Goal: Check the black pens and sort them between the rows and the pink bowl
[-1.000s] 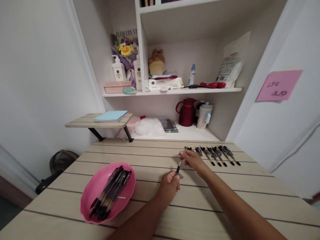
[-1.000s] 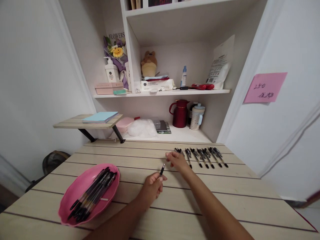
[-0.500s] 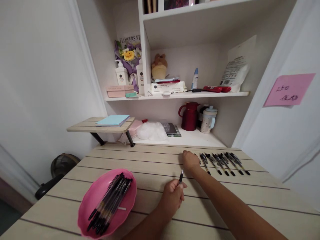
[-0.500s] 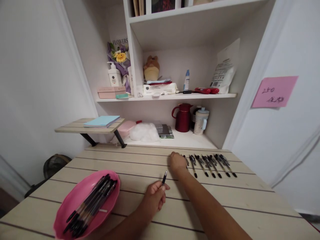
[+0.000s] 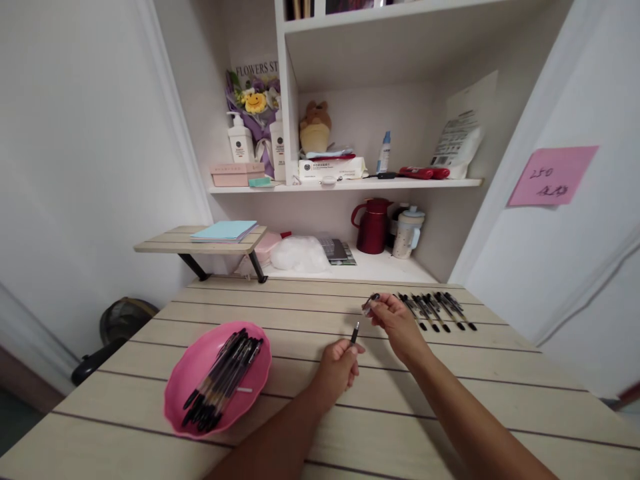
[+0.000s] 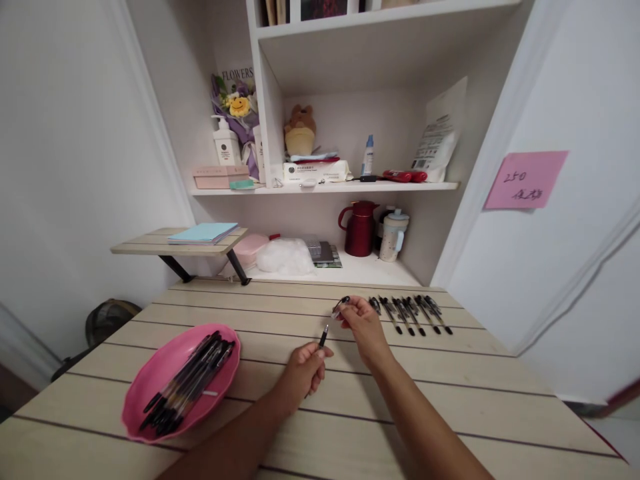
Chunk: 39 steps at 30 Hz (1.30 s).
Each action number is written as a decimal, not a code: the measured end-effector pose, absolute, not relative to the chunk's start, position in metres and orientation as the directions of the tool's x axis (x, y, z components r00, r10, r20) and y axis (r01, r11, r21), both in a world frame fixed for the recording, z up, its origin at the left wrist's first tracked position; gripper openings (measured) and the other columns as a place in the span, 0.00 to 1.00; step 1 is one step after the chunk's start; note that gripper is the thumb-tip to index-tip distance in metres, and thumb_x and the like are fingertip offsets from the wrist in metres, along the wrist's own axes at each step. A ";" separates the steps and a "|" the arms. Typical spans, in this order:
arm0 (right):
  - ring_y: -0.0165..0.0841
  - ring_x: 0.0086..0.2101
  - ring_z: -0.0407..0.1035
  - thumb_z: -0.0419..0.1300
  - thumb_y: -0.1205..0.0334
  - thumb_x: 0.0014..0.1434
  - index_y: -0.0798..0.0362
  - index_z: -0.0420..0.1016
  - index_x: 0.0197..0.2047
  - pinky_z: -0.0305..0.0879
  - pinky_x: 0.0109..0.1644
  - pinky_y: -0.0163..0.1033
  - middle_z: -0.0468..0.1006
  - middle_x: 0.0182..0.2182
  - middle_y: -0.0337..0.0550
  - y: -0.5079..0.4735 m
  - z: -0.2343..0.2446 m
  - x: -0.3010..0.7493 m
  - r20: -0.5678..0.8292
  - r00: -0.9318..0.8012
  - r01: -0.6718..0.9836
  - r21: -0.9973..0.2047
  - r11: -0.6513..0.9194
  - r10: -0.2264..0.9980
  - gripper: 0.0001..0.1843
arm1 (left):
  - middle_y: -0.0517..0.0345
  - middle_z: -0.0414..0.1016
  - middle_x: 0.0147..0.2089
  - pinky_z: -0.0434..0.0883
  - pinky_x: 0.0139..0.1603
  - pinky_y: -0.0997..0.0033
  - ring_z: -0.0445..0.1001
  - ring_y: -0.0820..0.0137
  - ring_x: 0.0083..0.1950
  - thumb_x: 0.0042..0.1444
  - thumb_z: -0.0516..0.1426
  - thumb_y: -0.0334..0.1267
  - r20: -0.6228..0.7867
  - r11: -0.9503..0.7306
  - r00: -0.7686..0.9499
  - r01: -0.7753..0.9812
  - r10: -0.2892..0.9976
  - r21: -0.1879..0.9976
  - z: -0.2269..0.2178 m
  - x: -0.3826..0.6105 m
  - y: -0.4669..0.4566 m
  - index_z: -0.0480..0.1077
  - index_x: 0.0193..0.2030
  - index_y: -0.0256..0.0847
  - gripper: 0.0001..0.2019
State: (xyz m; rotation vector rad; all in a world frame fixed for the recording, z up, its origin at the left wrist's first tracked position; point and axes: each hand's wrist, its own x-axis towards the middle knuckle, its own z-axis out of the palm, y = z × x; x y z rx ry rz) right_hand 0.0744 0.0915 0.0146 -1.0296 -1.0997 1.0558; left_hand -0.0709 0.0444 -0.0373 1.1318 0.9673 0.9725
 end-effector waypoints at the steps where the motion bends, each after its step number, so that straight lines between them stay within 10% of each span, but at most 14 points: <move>1: 0.29 0.25 0.65 0.63 0.49 0.43 0.53 0.66 0.31 0.58 0.26 0.33 0.74 0.26 0.41 0.088 0.017 0.072 0.176 0.116 -0.120 -0.974 0.190 0.977 0.18 | 0.69 0.60 0.16 0.45 0.14 0.80 0.51 0.83 0.12 0.49 0.52 0.49 -0.111 0.147 0.282 -0.113 0.953 0.983 -0.038 -0.071 0.044 0.67 0.37 0.35 0.18; 30: 0.27 0.18 0.60 0.63 0.52 0.43 0.51 0.66 0.38 0.56 0.24 0.34 0.64 0.16 0.30 0.062 -0.015 0.054 0.146 -0.032 -0.094 -0.985 0.143 0.989 0.20 | 0.67 0.60 0.16 0.44 0.17 0.78 0.49 0.83 0.14 0.47 0.55 0.44 -0.109 0.126 0.226 -0.063 0.968 0.990 -0.044 -0.068 0.048 0.62 0.23 0.38 0.12; 39: 0.26 0.17 0.59 0.56 0.44 0.47 0.55 0.69 0.30 0.54 0.21 0.33 0.69 0.18 0.36 0.052 -0.038 0.085 0.031 0.111 0.155 -0.988 0.013 0.993 0.21 | 0.67 0.61 0.19 0.50 0.18 0.80 0.53 0.81 0.16 0.52 0.49 0.42 -0.083 0.066 0.206 0.090 0.975 0.994 -0.010 -0.069 0.044 0.67 0.35 0.38 0.11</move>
